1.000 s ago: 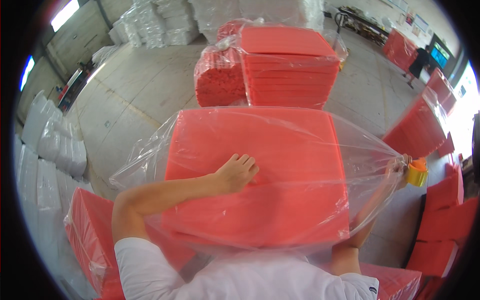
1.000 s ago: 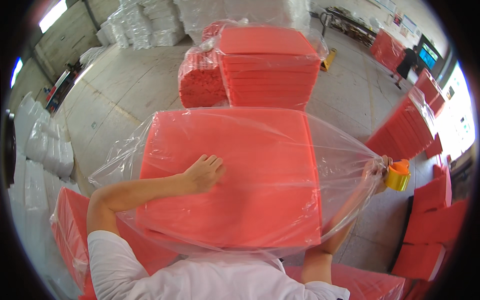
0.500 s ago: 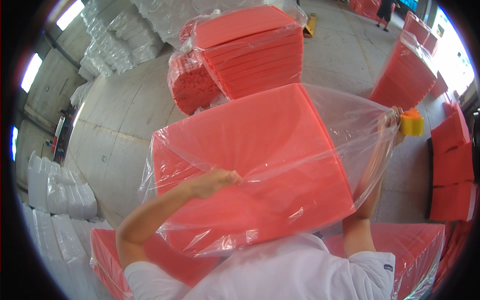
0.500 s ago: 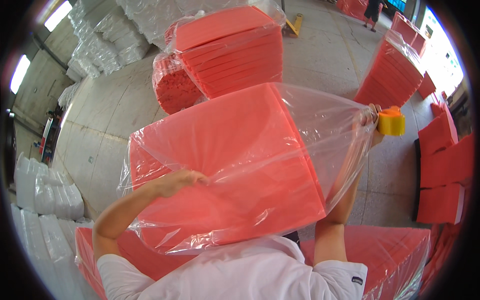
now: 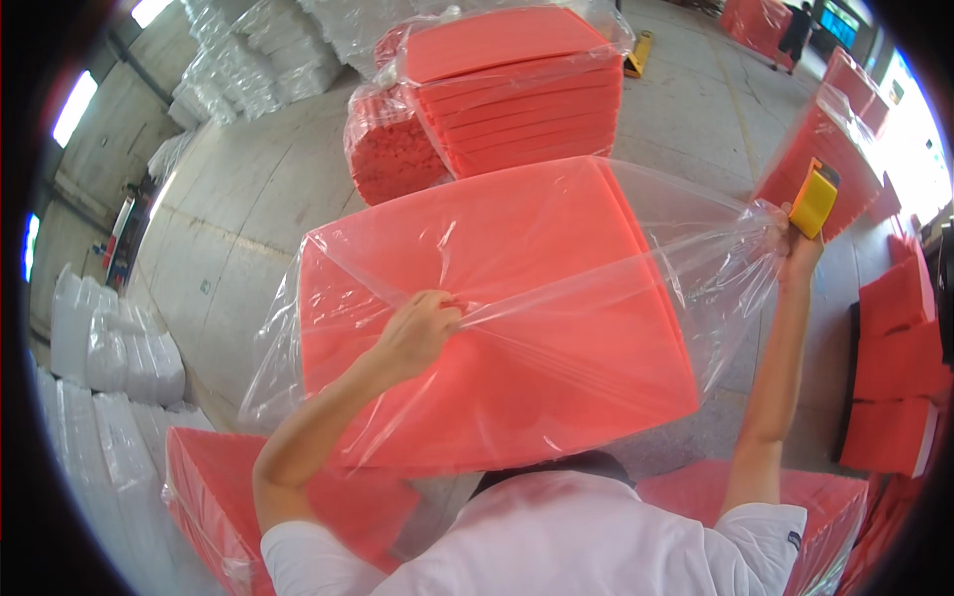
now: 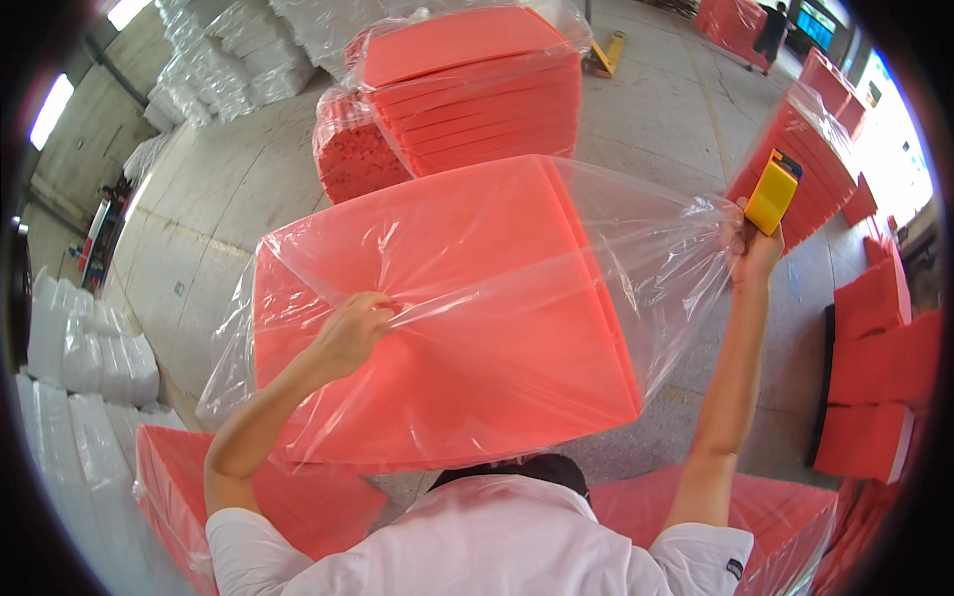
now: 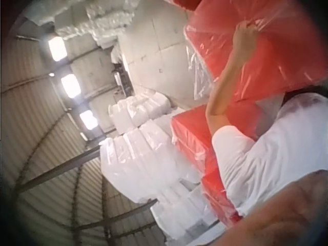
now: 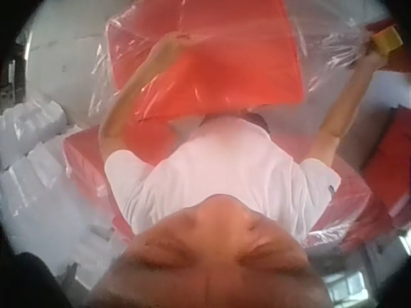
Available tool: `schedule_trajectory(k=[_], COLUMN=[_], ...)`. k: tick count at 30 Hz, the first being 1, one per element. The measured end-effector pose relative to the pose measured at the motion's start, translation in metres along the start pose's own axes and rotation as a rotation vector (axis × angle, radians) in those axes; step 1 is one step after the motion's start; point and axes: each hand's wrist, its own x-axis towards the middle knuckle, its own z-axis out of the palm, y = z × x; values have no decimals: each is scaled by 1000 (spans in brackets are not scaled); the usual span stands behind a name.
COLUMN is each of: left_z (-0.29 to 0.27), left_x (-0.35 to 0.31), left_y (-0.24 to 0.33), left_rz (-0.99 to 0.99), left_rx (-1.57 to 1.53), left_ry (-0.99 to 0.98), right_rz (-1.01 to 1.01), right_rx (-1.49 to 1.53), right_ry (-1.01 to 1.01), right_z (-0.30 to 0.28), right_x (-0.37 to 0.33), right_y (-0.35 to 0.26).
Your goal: The person wraps stacks of red foam mats in clear plastic film using a handheld tape dispenser. They repeatedly pull the film over the foam stacks and secure it with tape, moving between multiple stacks in a warehouse environment.
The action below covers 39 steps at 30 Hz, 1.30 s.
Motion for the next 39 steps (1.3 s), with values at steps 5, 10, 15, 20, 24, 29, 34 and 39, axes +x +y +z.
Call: schedule_trajectory(k=[5,10,15,20,24,29,34,39], left_z=[19,17,17,10,18,35,51,54], left_x=[6,1,-9,-5,2,6,20,26], left_y=[-23,-31,-24,-32,-39,-48,-58,-87], left_rz=[-286,-284,-144,88,-150,-226,-200,-262], left_rx=[-219,-304,-140,130,-288,-337,-342,-303], left_ry=[-87,-32,57,494,79,19,75,-11], right_rz=[94,-586,-607,-47,65,664,188,-325], right_rx=[-839,-1145,-1317,-1934,-2139,-2047,-1884,-1718], right_ry=[326,170,-477,-785,-547,-722,-573,-284], right_z=[2,185,337,471,476,495,446,385], right_x=[47,48,56,84,105,56,-40,-333], right_y=[-50,-7,173,270,310,279,245,147])
